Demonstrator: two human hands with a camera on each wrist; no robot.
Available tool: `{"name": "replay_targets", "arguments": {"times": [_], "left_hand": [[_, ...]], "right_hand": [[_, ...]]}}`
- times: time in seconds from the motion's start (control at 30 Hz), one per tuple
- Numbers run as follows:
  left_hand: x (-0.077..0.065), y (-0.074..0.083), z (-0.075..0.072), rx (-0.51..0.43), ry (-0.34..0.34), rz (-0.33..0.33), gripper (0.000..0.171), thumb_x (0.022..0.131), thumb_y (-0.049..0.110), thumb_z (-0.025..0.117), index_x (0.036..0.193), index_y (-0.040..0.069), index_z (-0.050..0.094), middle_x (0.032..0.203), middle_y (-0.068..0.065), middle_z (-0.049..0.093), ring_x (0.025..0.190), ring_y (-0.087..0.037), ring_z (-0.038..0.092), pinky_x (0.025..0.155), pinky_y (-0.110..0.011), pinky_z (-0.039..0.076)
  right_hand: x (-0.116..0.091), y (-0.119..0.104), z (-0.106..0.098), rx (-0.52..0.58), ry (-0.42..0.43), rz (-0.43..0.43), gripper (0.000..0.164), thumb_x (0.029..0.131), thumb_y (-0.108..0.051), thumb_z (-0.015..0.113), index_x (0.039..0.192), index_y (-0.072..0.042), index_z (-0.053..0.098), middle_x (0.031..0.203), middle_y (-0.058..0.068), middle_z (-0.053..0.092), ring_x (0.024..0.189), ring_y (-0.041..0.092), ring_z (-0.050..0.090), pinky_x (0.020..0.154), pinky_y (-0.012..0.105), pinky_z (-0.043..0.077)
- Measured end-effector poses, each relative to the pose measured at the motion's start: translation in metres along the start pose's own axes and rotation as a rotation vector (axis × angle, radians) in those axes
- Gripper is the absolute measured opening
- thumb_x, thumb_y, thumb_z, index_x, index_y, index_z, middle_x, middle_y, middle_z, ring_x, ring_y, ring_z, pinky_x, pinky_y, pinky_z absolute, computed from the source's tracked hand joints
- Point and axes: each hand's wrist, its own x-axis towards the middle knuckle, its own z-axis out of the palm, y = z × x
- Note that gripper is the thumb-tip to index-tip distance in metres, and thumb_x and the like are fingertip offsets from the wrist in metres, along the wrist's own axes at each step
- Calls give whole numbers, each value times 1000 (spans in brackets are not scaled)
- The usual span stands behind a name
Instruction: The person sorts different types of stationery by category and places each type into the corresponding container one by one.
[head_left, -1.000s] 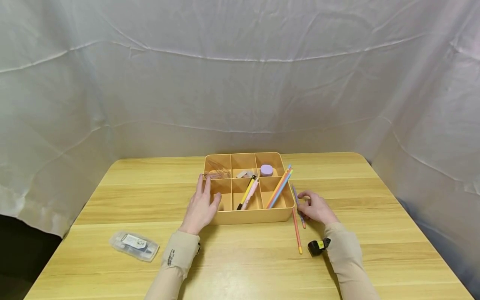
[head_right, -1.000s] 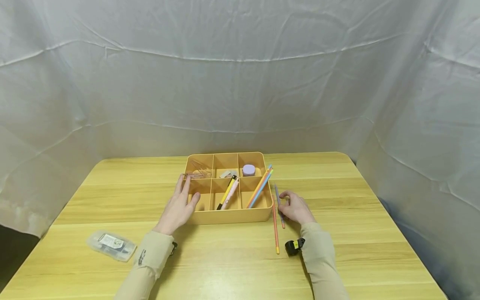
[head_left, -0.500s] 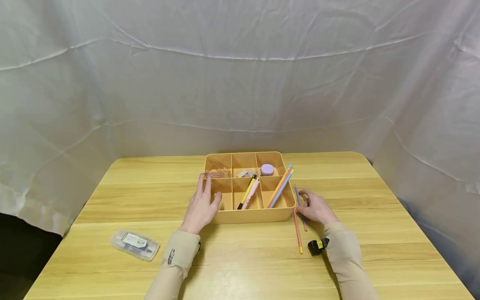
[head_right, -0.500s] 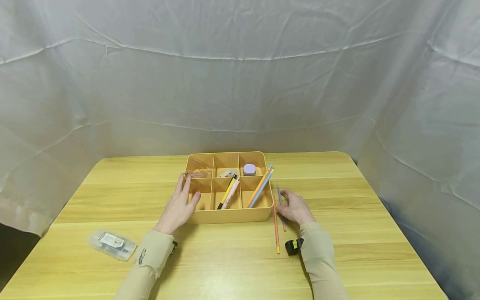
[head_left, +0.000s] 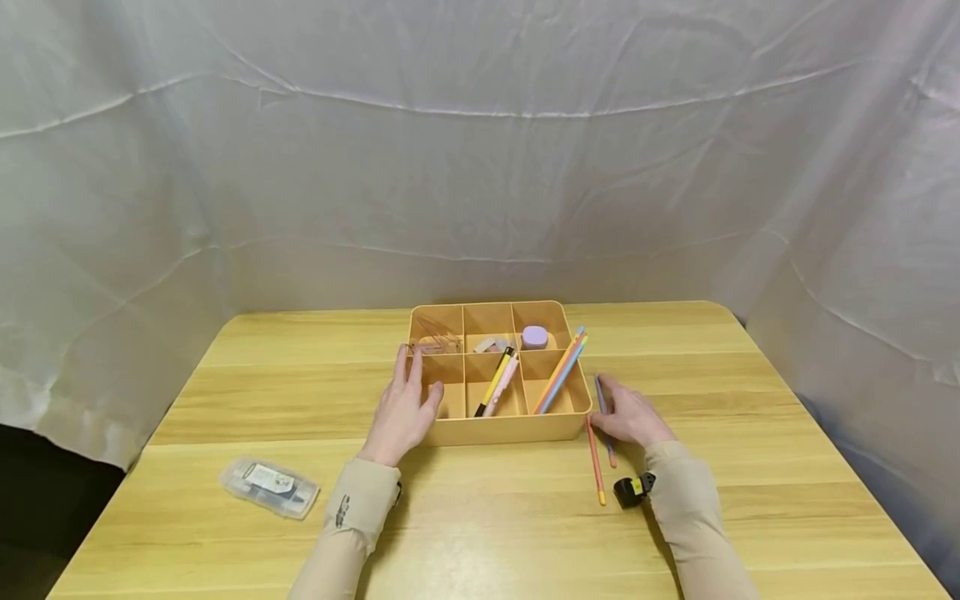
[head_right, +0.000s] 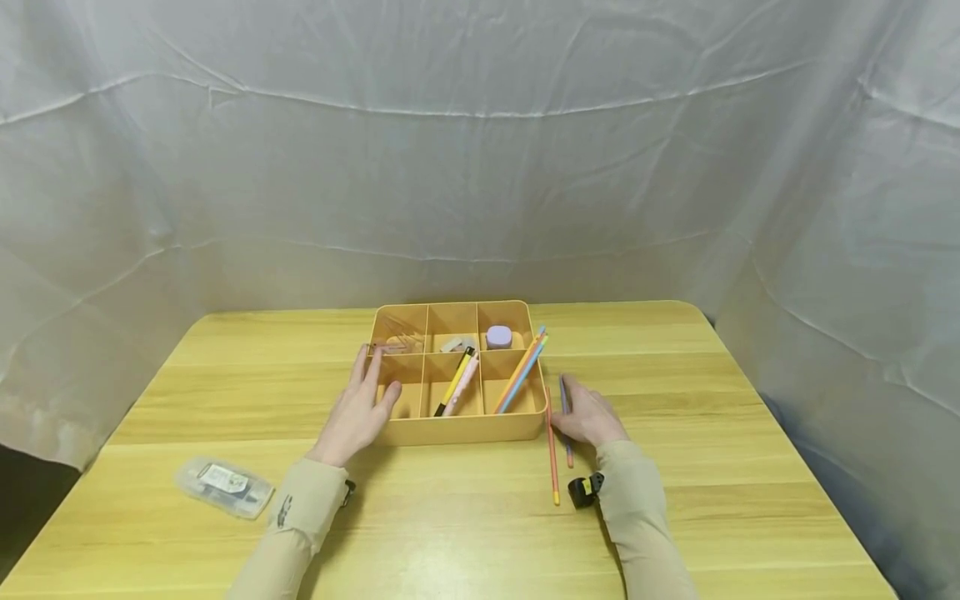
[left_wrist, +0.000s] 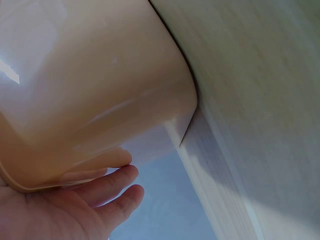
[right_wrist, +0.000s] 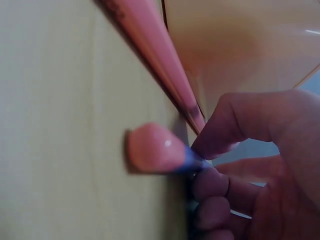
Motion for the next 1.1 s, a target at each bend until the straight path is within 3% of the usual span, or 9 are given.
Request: {"name": "replay_targets", "arguments": {"times": [0.13, 0.43, 0.7, 0.9, 1.1], "left_hand": [[1, 0, -1, 1, -6, 5, 72, 105, 37, 45, 162, 5, 13, 171, -19, -1, 141, -55, 38, 118, -65, 32], [7, 2, -4, -3, 0, 23, 73, 105, 36, 46, 162, 5, 12, 170, -19, -2, 142, -55, 36, 118, -66, 31], [5, -1, -3, -5, -16, 14, 73, 105, 36, 45, 162, 5, 12, 170, -19, -1, 141, -54, 38, 118, -65, 32], [3, -2, -1, -12, -11, 12, 73, 105, 37, 45, 162, 5, 13, 170, -19, -1, 142, -55, 37, 118, -66, 31], [3, -1, -1, -2, -13, 12, 73, 105, 37, 45, 162, 4, 13, 170, -20, -2, 142, -55, 36, 118, -65, 30]], "right_hand": [[2, 0, 0, -6, -16, 22, 83, 89, -28, 66, 155, 4, 27, 81, 13, 61, 80, 27, 59, 82, 50, 53], [6, -3, -6, -5, -8, 28, 72, 94, -27, 60, 154, 0, 31, 97, 22, 68, 85, 32, 64, 81, 52, 54], [1, -4, -6, -35, -2, 52, 83, 88, -34, 69, 151, 5, 33, 113, 29, 66, 112, 48, 58, 96, 62, 50], [-3, -6, -9, -30, -16, 60, 82, 84, -29, 73, 144, 14, 39, 98, 21, 66, 85, 30, 59, 76, 44, 54], [-4, -12, -9, -37, -7, 117, 53, 82, -28, 77, 115, 8, 56, 80, 11, 60, 72, 21, 52, 60, 28, 42]]}}
